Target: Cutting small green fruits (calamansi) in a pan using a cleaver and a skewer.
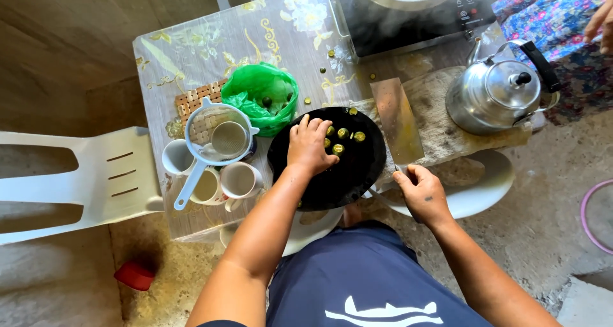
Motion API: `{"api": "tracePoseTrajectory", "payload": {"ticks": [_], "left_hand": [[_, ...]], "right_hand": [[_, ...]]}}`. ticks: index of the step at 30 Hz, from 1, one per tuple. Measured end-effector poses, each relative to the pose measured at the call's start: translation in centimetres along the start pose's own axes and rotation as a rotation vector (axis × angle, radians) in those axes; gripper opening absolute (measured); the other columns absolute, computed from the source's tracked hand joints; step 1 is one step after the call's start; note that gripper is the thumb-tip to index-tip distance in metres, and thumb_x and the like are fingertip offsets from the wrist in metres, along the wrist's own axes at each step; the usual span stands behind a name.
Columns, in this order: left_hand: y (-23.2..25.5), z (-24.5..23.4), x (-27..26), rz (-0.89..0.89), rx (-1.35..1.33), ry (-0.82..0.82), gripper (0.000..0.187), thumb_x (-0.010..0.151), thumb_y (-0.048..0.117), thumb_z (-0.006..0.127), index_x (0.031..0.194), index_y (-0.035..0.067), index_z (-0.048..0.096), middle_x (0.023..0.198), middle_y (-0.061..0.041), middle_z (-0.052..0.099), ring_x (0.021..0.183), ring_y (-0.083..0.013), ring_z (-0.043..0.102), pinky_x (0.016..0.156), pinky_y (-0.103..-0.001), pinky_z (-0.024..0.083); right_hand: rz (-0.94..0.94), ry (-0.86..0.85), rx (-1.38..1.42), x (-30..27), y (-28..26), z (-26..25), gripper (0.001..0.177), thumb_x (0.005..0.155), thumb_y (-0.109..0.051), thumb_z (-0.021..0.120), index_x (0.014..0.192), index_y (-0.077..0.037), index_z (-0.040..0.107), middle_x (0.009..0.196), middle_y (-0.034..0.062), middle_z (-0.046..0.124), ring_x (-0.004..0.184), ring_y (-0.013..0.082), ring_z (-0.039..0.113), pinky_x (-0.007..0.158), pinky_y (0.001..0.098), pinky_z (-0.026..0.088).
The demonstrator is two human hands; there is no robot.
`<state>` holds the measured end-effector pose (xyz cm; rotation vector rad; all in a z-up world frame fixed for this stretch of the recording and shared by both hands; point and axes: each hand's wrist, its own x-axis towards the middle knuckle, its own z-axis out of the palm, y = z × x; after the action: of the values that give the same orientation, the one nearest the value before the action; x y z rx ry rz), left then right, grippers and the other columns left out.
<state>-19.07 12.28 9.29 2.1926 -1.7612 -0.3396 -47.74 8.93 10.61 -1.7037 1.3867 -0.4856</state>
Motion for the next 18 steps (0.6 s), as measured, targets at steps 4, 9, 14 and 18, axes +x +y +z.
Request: {"api": "tracePoseTrajectory", "payload": {"ticks": [4, 9, 14, 18], "left_hand": [[0.0, 0.4, -0.2, -0.001, 0.007, 0.025, 0.089, 0.056, 0.043, 0.09, 0.134, 0.017, 0.056, 0.135, -0.008, 0.053, 0.139, -0.0346, 0.037, 0.11, -0.051, 0.032], [-1.1, -0.3, 1.2, -0.004, -0.14, 0.128, 0.071, 0.068, 0.034, 0.082, 0.132, 0.013, 0.058, 0.131, -0.011, 0.056, 0.131, -0.0337, 0.049, 0.107, -0.047, 0.04], [-4.8, 3.3, 6.2, -0.096, -0.318, 0.279, 0.041, 0.079, 0.019, 0.07, 0.119, 0.01, 0.066, 0.121, -0.016, 0.063, 0.115, -0.0371, 0.061, 0.099, -0.047, 0.05], [-7.9, 3.5, 9.4, -0.318, -0.267, 0.325, 0.025, 0.084, 0.01, 0.061, 0.106, 0.01, 0.073, 0.114, -0.016, 0.068, 0.107, -0.0374, 0.066, 0.093, -0.047, 0.055]], "right_hand": [[-0.003, -0.002, 0.013, -0.2, -0.2, -0.2, 0.029, 0.094, -0.025, 0.071, 0.096, 0.003, 0.068, 0.074, 0.0059, 0.064, 0.069, 0.0122, 0.054, 0.066, 0.031, 0.048], [0.026, -0.003, 0.012, -0.6, -1.2, -0.6, 0.027, 0.093, -0.025, 0.07, 0.094, 0.001, 0.067, 0.073, 0.005, 0.063, 0.068, 0.0122, 0.054, 0.064, 0.0318, 0.047], [0.007, -0.001, -0.021, -0.4, -0.8, -0.5, 0.029, 0.093, -0.026, 0.071, 0.09, 0.002, 0.065, 0.069, 0.0074, 0.059, 0.066, 0.0138, 0.051, 0.063, 0.0332, 0.046], [0.016, 0.001, -0.019, -0.6, -0.8, -0.9, 0.029, 0.092, -0.026, 0.072, 0.09, 0.002, 0.065, 0.069, 0.0088, 0.059, 0.066, 0.0143, 0.051, 0.063, 0.0339, 0.047]]}}
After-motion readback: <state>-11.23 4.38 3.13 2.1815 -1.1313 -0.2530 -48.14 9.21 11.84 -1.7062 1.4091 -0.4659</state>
